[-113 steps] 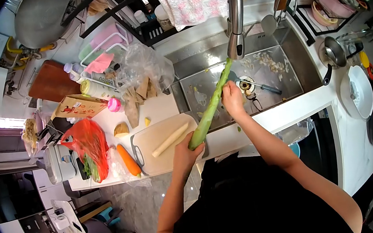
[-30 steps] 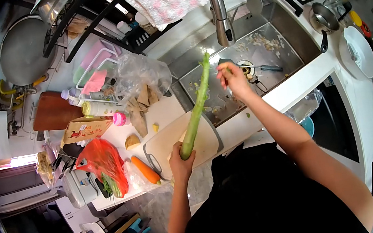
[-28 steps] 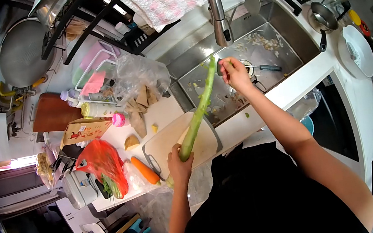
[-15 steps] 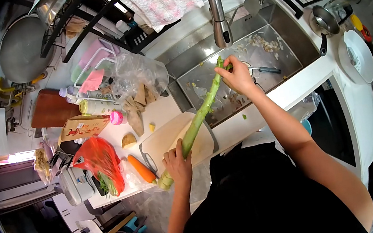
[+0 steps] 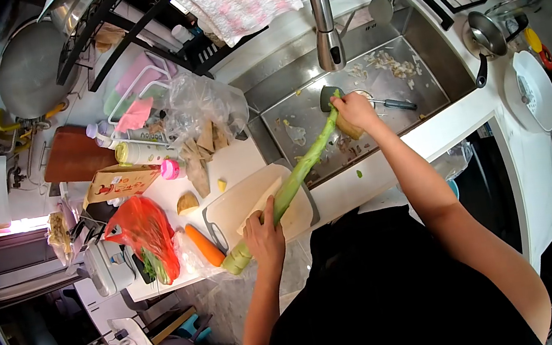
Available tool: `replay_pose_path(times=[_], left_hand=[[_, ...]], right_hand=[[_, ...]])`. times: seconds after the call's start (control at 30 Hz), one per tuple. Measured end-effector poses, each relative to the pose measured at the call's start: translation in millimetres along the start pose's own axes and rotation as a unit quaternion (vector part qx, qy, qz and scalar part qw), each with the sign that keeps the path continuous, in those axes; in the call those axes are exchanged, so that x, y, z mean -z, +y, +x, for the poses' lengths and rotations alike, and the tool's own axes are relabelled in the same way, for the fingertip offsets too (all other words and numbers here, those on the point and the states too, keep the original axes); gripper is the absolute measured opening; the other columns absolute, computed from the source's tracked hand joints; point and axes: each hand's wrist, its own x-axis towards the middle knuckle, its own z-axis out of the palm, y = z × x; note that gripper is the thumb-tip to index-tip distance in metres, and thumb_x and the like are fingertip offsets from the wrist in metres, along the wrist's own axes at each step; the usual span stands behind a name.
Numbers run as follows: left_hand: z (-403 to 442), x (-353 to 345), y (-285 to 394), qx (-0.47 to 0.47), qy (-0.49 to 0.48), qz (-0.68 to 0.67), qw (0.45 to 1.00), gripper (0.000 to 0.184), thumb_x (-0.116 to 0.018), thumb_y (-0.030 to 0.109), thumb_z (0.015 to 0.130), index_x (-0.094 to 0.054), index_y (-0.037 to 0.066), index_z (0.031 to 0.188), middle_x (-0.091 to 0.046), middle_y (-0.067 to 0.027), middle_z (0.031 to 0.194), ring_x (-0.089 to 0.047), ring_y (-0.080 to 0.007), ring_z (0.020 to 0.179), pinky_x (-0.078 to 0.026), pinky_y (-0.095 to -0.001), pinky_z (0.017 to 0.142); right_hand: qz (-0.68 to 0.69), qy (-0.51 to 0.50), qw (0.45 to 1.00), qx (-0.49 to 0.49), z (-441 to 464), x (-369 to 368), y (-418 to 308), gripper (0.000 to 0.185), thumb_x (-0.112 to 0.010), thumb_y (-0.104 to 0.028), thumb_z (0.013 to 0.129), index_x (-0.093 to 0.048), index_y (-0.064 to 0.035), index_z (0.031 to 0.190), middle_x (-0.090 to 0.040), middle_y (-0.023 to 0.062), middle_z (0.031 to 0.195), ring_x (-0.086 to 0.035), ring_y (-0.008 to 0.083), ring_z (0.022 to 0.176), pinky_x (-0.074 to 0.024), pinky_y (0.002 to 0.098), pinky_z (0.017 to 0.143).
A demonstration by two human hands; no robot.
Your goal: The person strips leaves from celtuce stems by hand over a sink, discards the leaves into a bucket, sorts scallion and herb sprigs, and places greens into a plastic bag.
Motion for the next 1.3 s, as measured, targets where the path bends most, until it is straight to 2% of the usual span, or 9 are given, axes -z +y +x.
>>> replay_pose_path(times=[0.17, 0.33, 0.43, 0.5, 0.67, 0.87, 1.1, 1.2, 1.3], left_hand=[[6, -5, 4, -0.01, -0.004, 0.03, 1.0, 0.061, -0.062, 0.002, 0.061, -0.055, 0.02, 0.119, -0.053, -0.0087, 0.083, -0.054, -0.0246, 0.078, -0.044, -0.0357, 0.069], [9, -14, 10, 0.016, -0.04, 0.02, 0.999, 0.061, -0.063, 0.003, 0.063, -0.055, 0.021, 0.12, -0.053, -0.0087, 0.083, -0.054, -0.0249, 0.077, -0.044, -0.036, 0.069], [11, -15, 10, 0.025, -0.043, 0.004, 0.999, 0.062, -0.065, 0.004, 0.063, -0.054, 0.021, 0.121, -0.053, -0.0088, 0.083, -0.054, -0.0251, 0.077, -0.044, -0.0361, 0.07], [11, -15, 10, 0.023, -0.041, 0.005, 0.999, 0.062, -0.065, 0.004, 0.062, -0.054, 0.02, 0.121, -0.053, -0.009, 0.083, -0.054, -0.0252, 0.078, -0.044, -0.036, 0.07], [15, -12, 12, -0.001, -0.029, -0.003, 1.0, 0.062, -0.066, 0.005, 0.062, -0.055, 0.02, 0.121, -0.053, -0.0092, 0.083, -0.054, -0.0253, 0.078, -0.044, -0.0357, 0.07], [17, -13, 12, -0.013, -0.044, 0.02, 0.999, 0.06, -0.066, 0.006, 0.062, -0.055, 0.02, 0.119, -0.054, -0.0089, 0.082, -0.055, -0.025, 0.078, -0.044, -0.0355, 0.07], [27, -11, 21, 0.022, -0.09, -0.026, 0.995, 0.057, -0.067, 0.009, 0.066, -0.054, 0.019, 0.121, -0.054, -0.0098, 0.08, -0.056, -0.0265, 0.076, -0.045, -0.0365, 0.069], [28, -12, 18, 0.042, -0.111, -0.054, 0.991, 0.058, -0.068, 0.01, 0.066, -0.053, 0.018, 0.122, -0.054, -0.0107, 0.08, -0.056, -0.0276, 0.075, -0.046, -0.0371, 0.068], [27, -10, 15, 0.066, -0.13, -0.081, 0.986, 0.059, -0.069, 0.011, 0.066, -0.052, 0.018, 0.122, -0.055, -0.0116, 0.08, -0.057, -0.0286, 0.074, -0.046, -0.0382, 0.068]], right_hand=[[-0.031, 0.017, 0.999, -0.002, 8, -14, 29, 0.037, -0.051, -0.034, 0.081, -0.064, 0.0007, 0.077, -0.061, 0.0237, 0.076, -0.059, 0.0397, 0.078, -0.0475, 0.0444, 0.072], [-0.009, -0.053, 0.971, 0.233, -21, -10, 19, 0.029, -0.047, -0.023, 0.083, -0.059, 0.0021, 0.076, -0.061, 0.0199, 0.07, -0.06, 0.037, 0.068, -0.0466, 0.0438, 0.064], [0.234, -0.05, 0.964, 0.116, -28, 0, 26, 0.02, -0.046, -0.016, 0.085, -0.057, -0.0011, 0.08, -0.059, 0.0158, 0.064, -0.058, 0.0323, 0.06, -0.0467, 0.039, 0.059], [0.23, 0.088, 0.963, 0.106, -18, 5, 35, 0.014, -0.049, -0.015, 0.085, -0.058, -0.0041, 0.083, -0.058, 0.0123, 0.062, -0.058, 0.0259, 0.057, -0.0457, 0.0337, 0.056], [0.122, 0.06, 0.968, 0.211, -8, 17, 36, 0.008, -0.059, -0.009, 0.079, -0.06, -0.0025, 0.084, -0.058, 0.0101, 0.063, -0.055, 0.0209, 0.053, -0.0442, 0.0316, 0.053], [-0.03, 0.132, 0.966, 0.22, -18, 3, 32, 0.008, -0.059, -0.007, 0.075, -0.055, -0.0026, 0.08, -0.059, 0.0172, 0.074, -0.057, 0.0364, 0.069, -0.0462, 0.0429, 0.063], [0.122, 0.075, 0.937, 0.318, -67, -9, -1, 0.003, -0.059, -0.005, 0.076, -0.058, -0.0029, 0.078, -0.059, 0.0141, 0.073, -0.059, 0.0306, 0.065, -0.0477, 0.0376, 0.058], [0.288, -0.095, 0.953, 0.023, -86, 2, 10, 0.006, -0.061, -0.005, 0.075, -0.059, -0.0017, 0.08, -0.061, 0.0136, 0.072, -0.058, 0.0253, 0.054, -0.0471, 0.0327, 0.053], [0.107, -0.147, 0.983, 0.034, -97, 2, 60, 0.01, -0.065, -0.008, 0.071, -0.06, -0.0011, 0.075, -0.061, 0.0138, 0.071, -0.058, 0.0254, 0.054, -0.0473, 0.0328, 0.054]])
